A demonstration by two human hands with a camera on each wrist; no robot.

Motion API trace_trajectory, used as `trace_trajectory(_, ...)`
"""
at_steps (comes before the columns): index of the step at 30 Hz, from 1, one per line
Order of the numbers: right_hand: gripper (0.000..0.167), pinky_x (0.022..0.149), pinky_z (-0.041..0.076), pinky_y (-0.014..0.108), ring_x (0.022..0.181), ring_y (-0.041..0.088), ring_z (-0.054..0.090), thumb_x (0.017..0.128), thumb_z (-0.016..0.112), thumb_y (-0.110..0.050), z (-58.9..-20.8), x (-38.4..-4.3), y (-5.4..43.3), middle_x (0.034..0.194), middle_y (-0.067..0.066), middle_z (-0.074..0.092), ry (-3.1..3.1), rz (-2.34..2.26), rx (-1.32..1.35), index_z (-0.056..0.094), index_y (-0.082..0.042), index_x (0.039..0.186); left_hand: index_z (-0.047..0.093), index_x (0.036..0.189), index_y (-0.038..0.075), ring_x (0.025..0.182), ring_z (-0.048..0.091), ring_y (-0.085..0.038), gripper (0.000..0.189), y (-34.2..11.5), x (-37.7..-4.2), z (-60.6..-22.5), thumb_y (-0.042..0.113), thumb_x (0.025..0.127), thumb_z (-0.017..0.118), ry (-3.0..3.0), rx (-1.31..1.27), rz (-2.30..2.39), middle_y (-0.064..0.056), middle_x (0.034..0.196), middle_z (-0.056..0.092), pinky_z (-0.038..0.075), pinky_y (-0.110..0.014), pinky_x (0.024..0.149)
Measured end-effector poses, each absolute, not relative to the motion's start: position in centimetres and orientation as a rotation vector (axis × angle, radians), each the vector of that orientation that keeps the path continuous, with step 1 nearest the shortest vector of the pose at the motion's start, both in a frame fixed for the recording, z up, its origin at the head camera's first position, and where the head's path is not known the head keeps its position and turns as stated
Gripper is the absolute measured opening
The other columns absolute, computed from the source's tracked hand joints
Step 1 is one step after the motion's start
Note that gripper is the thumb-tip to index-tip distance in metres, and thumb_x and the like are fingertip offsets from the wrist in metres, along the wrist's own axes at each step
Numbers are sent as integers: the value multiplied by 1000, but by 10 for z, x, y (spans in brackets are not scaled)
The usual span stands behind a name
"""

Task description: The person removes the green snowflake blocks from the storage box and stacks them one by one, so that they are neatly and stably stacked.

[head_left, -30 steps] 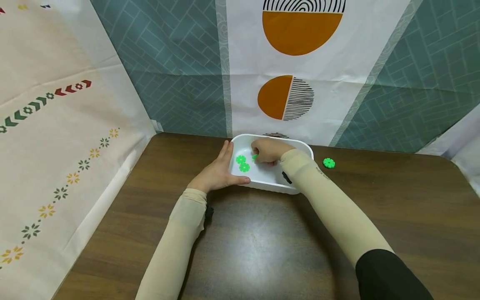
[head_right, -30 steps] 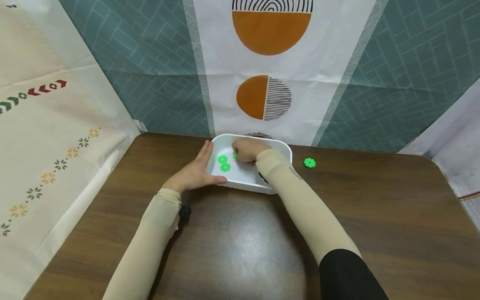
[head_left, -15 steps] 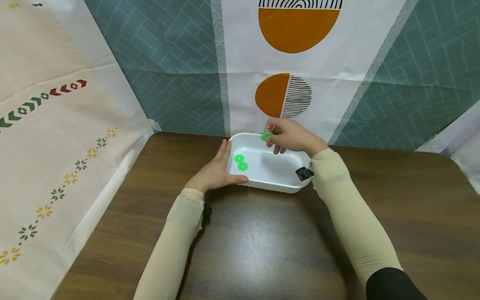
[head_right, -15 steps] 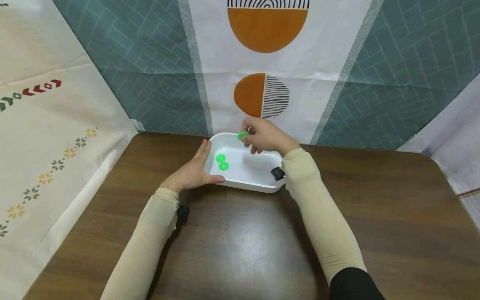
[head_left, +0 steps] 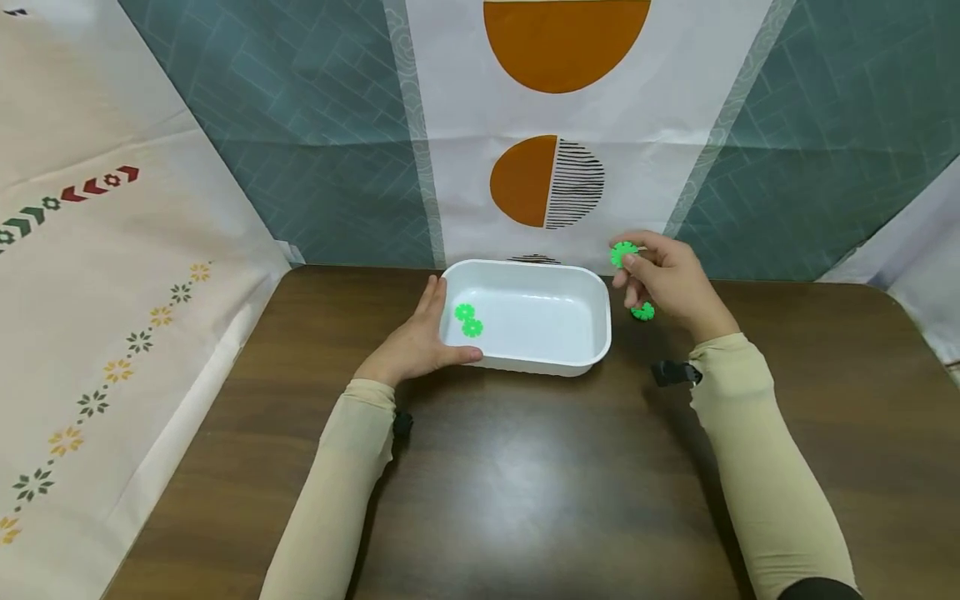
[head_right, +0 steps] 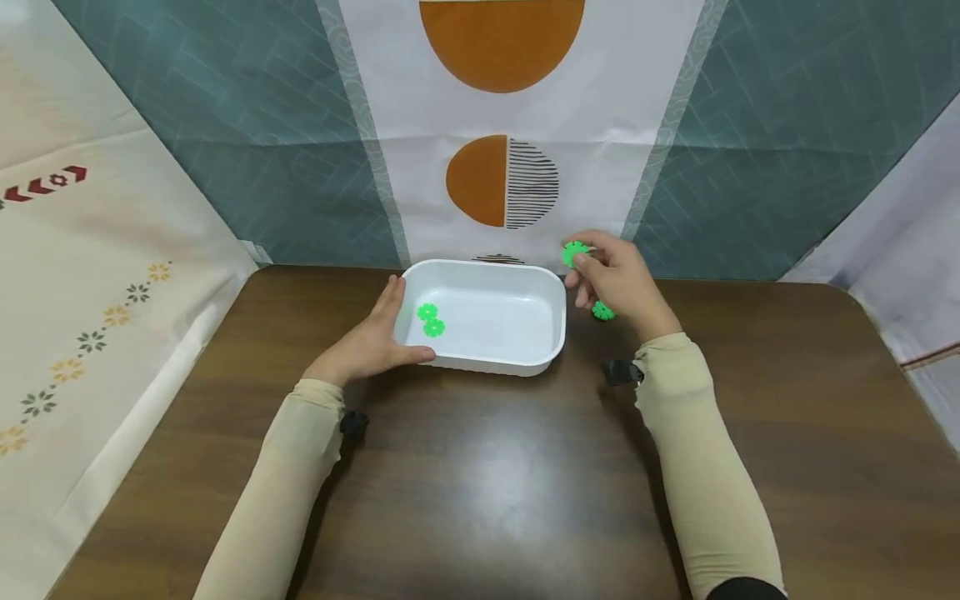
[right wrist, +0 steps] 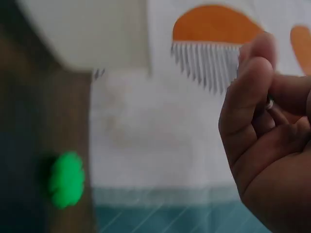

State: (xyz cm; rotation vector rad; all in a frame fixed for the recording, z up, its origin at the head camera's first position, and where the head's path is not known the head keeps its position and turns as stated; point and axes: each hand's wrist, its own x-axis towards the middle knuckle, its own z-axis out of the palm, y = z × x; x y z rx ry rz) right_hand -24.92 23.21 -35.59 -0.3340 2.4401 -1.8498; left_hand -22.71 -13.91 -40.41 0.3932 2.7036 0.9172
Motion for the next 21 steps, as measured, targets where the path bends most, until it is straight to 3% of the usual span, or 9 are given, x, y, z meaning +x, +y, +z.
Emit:
trace_trajectory(6,39,51,50,31,53,16,56,108,48,-14,-373,-251,267,74,7,62,2432,-1831,-192,48,0,144,-12,162,17,144,31,-39,137,-141,-226,-404,66,74,80,2689,411,931,-5,168,-15,36,-50,110)
trace_trajectory(11,27,52,50,31,51,18,56,108,47,-8,-383,-253,278,70,7,60,2374,-1880,-99,41,-2,133,-13,162,18,144,31,-40,137,-141,-227,-404,68,74,80,2691,404,917,-5,168,-15,36,-51,110)
trace_trajectory(14,24,52,51,30,51,17,57,107,49,-6,-387,-253,282,69,7,61,2366,-1886,-62,44,-1,129,-12,162,17,144,32,-40,136,-141,-227,-404,65,74,80,2699,397,906,-6,168,-15,36,-51,110)
trace_trajectory(21,34,55,55,29,56,16,62,105,52,-6,-395,-255,289,73,7,63,2366,-1865,-24,49,4,137,-10,162,14,145,30,-40,134,-140,-227,-402,64,76,80,2709,406,881,-9,168,-13,35,-51,111)
